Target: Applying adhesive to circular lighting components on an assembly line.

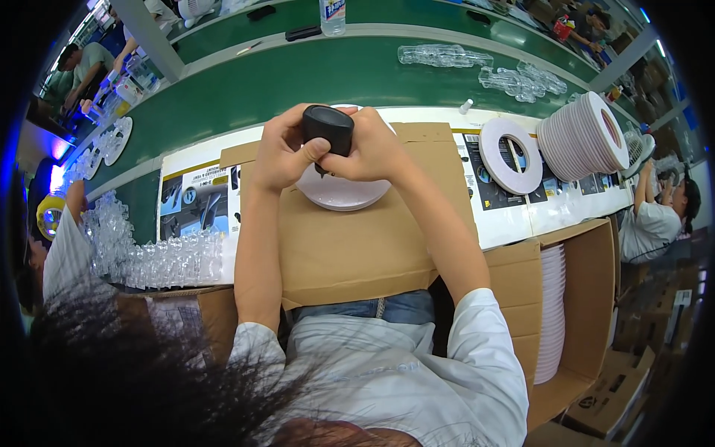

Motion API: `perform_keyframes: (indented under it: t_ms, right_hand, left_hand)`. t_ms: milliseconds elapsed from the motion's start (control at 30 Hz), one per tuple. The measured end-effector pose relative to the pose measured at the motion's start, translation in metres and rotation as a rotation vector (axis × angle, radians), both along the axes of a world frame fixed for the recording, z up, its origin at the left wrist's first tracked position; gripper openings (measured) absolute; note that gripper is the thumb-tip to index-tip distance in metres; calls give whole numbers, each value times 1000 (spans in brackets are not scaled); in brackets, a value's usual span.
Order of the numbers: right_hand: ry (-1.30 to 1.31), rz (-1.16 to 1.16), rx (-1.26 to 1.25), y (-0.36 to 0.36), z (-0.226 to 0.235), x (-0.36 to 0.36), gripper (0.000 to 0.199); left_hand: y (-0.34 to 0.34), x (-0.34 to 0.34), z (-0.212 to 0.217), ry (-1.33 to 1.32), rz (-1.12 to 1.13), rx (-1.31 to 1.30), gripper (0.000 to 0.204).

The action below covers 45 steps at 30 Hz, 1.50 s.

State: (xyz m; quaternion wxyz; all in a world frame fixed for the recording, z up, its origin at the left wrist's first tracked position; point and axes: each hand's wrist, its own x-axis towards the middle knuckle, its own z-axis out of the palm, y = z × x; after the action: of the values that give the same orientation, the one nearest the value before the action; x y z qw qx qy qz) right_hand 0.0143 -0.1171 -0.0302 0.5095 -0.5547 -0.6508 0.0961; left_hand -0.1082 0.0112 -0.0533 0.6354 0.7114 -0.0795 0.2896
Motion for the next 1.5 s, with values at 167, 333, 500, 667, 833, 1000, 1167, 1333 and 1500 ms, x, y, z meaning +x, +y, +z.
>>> perform_keyframes:
  t_ms: [167,333,500,667,833,1000,1167,1333,1500]
  right_hand:
    - [-176,-71,111,-19,4,6,21]
    - [-45,-33,-13,-27,-7,14,21]
    - [3,-15,-15,-25,-9,15,20]
    - [-25,-14,14,-25,-14,20,19]
    - [-36,-13,33,-23,-17,22,20]
    - [0,-44,-33,-25,-12,18,24]
    - [-91,-80,105,-29,4,16,26]
    - [-48,-100,1,-36,5,22,22]
    - [-7,-123,-60,-37,3,22,21]
  left_hand:
    - [-24,4,6,-22,36,-13,40]
    - [-29,9,3,-33,23,-35,36]
    - [-30,11,1,-30,52,-18,36]
    - [-32,14,2,-25,50,-34,35]
    - [-30,15,-2,-13,65,-12,35]
    - [-29,16,-6,-4,50,-46,38]
    - [-42,17,8,-38,7,-101,39]
    - [-45,23,4,-11,20,-88,36]
    - [-46,26,2,-31,44,-137,33]
